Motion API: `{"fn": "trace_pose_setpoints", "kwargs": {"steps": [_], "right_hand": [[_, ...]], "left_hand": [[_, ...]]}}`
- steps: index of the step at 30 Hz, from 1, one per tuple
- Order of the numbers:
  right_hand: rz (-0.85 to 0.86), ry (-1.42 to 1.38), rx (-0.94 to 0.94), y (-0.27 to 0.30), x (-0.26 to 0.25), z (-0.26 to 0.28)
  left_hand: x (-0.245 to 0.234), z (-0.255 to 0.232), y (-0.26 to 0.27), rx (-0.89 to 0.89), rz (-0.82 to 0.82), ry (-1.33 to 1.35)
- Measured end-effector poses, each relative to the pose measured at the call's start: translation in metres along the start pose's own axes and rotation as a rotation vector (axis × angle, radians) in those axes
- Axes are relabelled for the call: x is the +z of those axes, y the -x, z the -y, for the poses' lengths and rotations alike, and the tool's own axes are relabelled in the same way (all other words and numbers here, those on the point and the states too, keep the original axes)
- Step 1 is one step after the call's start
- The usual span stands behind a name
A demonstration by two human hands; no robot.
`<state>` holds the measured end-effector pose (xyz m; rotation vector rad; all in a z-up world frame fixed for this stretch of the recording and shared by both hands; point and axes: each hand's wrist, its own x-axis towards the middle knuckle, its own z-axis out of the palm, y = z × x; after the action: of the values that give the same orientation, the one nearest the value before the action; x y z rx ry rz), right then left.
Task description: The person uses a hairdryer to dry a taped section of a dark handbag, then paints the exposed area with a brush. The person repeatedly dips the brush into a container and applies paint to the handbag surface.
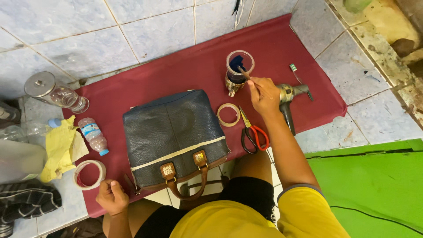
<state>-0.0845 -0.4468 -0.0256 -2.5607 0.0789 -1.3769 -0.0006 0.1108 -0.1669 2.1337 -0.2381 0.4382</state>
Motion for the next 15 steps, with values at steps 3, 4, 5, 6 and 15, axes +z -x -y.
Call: {"fn": "trace_pose_setpoints", "kwargs": {"steps": [3,4,5,6,15], "right_hand": [[-0.054,-0.034,-0.018,0.001,0.004,-0.001],[-0.058,-0.034,-0.016,-0.001,0.002,-0.002],[-0.072,-0.022,-0.028,-0.004,0.001,-0.002],[-0.086,-0.010,-0.039,-0.006,0.001,-0.003],[-0.186,-0.014,0.108,-0.014,-0.007,-0.022]], "left_hand": [[0.001,0.000,0.001,-0.028,0.013,0.029],[0.001,0.001,0.000,-0.024,0.014,0.029],[0.001,0.001,0.000,-0.006,0.010,-0.006],[0.001,0.003,-0.001,0.012,0.005,-0.040],[0.000,0.001,-0.005,0.084,-0.045,0.178]]}}
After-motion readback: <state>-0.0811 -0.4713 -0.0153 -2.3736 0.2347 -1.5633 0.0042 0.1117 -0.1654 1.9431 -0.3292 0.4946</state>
